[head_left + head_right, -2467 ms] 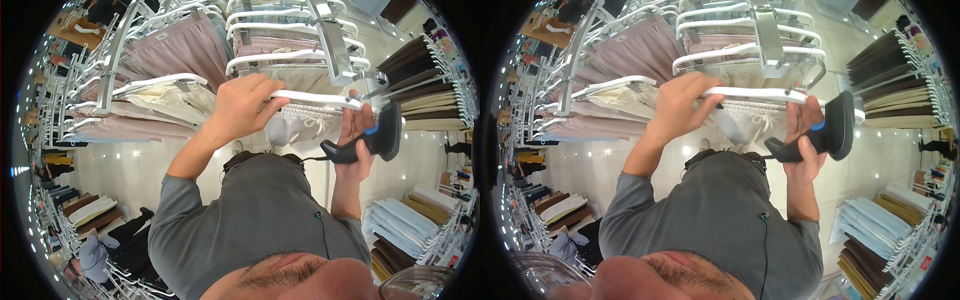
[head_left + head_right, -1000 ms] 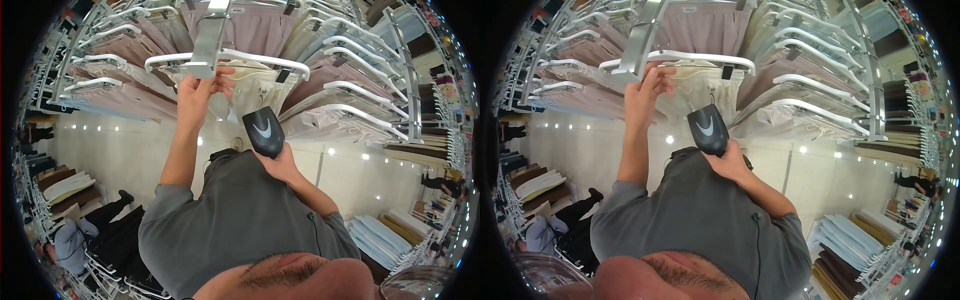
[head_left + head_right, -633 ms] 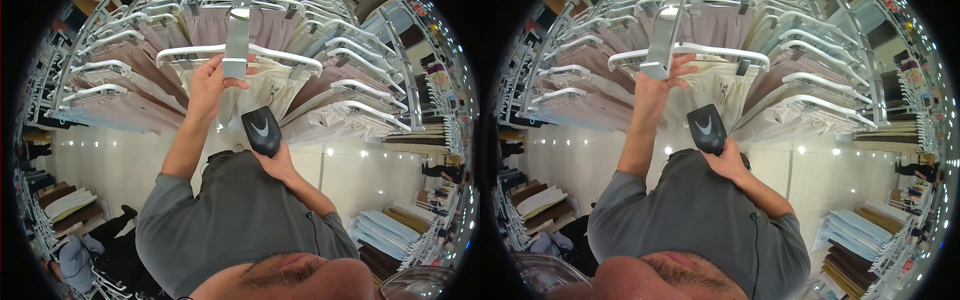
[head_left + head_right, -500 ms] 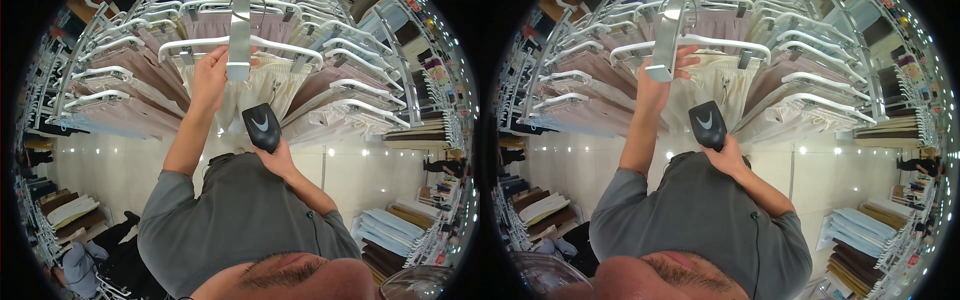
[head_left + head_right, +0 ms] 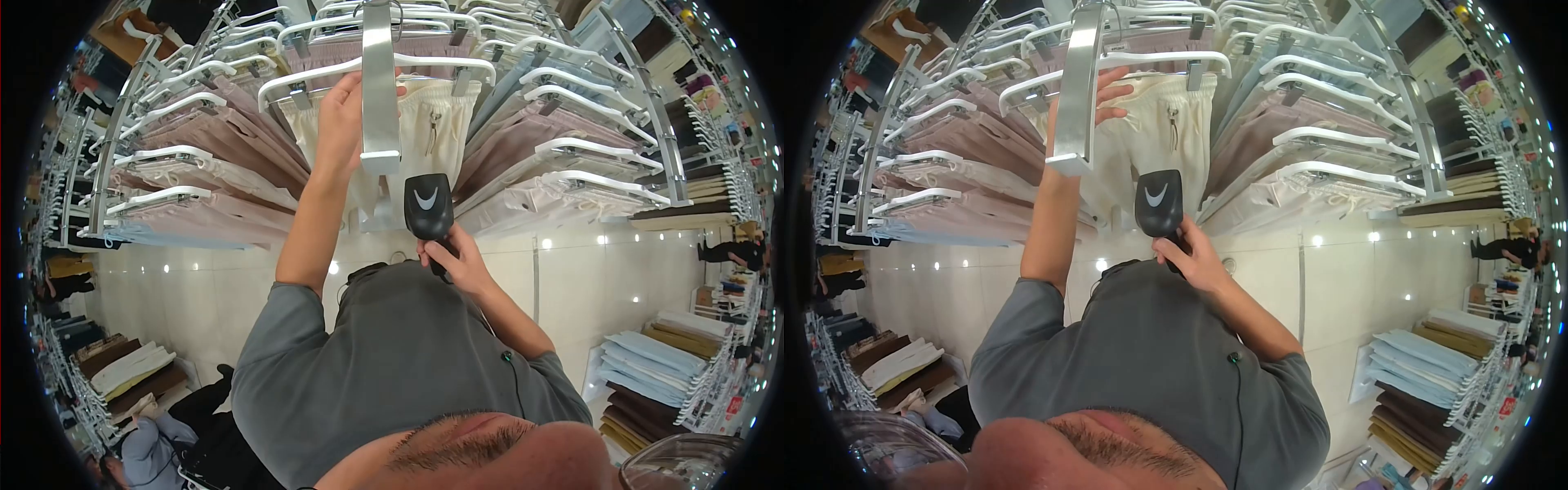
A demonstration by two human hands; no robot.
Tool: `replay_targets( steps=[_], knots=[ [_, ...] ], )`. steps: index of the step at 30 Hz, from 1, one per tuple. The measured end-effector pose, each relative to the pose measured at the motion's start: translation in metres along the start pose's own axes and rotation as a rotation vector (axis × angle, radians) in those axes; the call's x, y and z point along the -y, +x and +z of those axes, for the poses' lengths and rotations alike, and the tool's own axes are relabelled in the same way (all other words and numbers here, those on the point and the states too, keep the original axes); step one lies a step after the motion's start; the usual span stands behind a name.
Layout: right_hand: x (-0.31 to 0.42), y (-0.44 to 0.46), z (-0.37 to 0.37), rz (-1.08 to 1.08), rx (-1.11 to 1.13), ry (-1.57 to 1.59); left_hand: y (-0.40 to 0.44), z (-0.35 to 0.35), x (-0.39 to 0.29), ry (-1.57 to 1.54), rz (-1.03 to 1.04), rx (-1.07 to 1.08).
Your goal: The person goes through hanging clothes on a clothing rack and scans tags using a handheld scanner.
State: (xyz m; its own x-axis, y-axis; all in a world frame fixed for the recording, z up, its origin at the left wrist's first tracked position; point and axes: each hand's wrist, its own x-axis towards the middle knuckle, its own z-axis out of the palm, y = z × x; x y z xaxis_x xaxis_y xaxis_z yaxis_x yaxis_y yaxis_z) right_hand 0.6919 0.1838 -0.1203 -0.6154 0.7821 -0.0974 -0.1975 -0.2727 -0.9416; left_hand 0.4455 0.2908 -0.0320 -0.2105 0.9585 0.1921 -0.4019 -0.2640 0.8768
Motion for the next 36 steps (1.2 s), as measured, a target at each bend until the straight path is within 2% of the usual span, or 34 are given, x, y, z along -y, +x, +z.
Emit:
replay_targets(
  steps=[2,6,8,12,14,16,18,19,21,23,25,27,28,30,31,33,34,36],
  knots=[
    [0.001,0.002,-0.005,0.002,0.002,0.004,0.004,-0.002,-0.001,0.039,0.054,0.035],
    [0.008,0.007,-0.01,0.002,0.019,0.019,0.008,-0.006,0.0,0.046,0.014,0.025],
    [0.009,0.008,-0.015,0.003,0.032,0.009,0.007,-0.006,0.002,-0.099,-0.02,0.044],
    [0.021,0.001,-0.018,0.067,0.026,-0.021,-0.005,-0.01,0.011,-0.045,0.007,-0.001],
    [0.023,-0.002,-0.026,0.099,0.037,-0.04,-0.019,-0.025,0.019,0.017,-0.048,-0.045],
    [0.025,-0.005,-0.033,0.125,0.05,-0.058,-0.041,-0.035,0.032,0.042,-0.007,-0.102],
    [0.024,-0.008,-0.041,0.078,0.078,-0.105,-0.064,-0.036,0.046,0.056,-0.043,-0.325],
    [0.024,-0.01,-0.046,0.08,0.081,-0.103,-0.076,-0.04,0.06,0.058,-0.043,-0.328],
    [0.024,-0.013,-0.055,0.066,0.14,-0.11,-0.1,-0.049,0.094,0.089,-0.2,-0.364],
    [0.027,-0.018,-0.064,0.065,0.177,-0.111,-0.121,-0.035,0.121,0.267,-0.434,-0.291],
    [0.032,-0.025,-0.073,0.063,0.207,-0.111,-0.145,-0.034,0.174,0.343,-0.638,-0.073],
    [0.04,-0.031,-0.082,0.002,0.247,-0.175,-0.161,0.005,0.181,0.365,-0.521,0.235],
    [0.044,-0.036,-0.087,0.001,0.247,-0.173,-0.164,0.022,0.183,0.367,-0.523,0.236],
    [0.052,-0.049,-0.096,-0.048,0.255,-0.181,-0.169,0.053,0.186,0.22,-0.311,0.557],
    [0.054,-0.056,-0.102,-0.05,0.252,-0.176,-0.172,0.065,0.191,0.224,-0.314,0.561],
    [0.059,-0.072,-0.115,-0.061,0.236,-0.135,-0.176,0.088,0.201,-0.174,-0.547,0.584],
    [0.067,-0.079,-0.12,-0.069,0.224,-0.13,-0.17,0.105,0.203,-0.169,-0.554,0.596],
    [0.084,-0.095,-0.132,-0.2,0.233,-0.203,-0.154,0.137,0.207,-0.085,-0.571,0.783]
  ],
)
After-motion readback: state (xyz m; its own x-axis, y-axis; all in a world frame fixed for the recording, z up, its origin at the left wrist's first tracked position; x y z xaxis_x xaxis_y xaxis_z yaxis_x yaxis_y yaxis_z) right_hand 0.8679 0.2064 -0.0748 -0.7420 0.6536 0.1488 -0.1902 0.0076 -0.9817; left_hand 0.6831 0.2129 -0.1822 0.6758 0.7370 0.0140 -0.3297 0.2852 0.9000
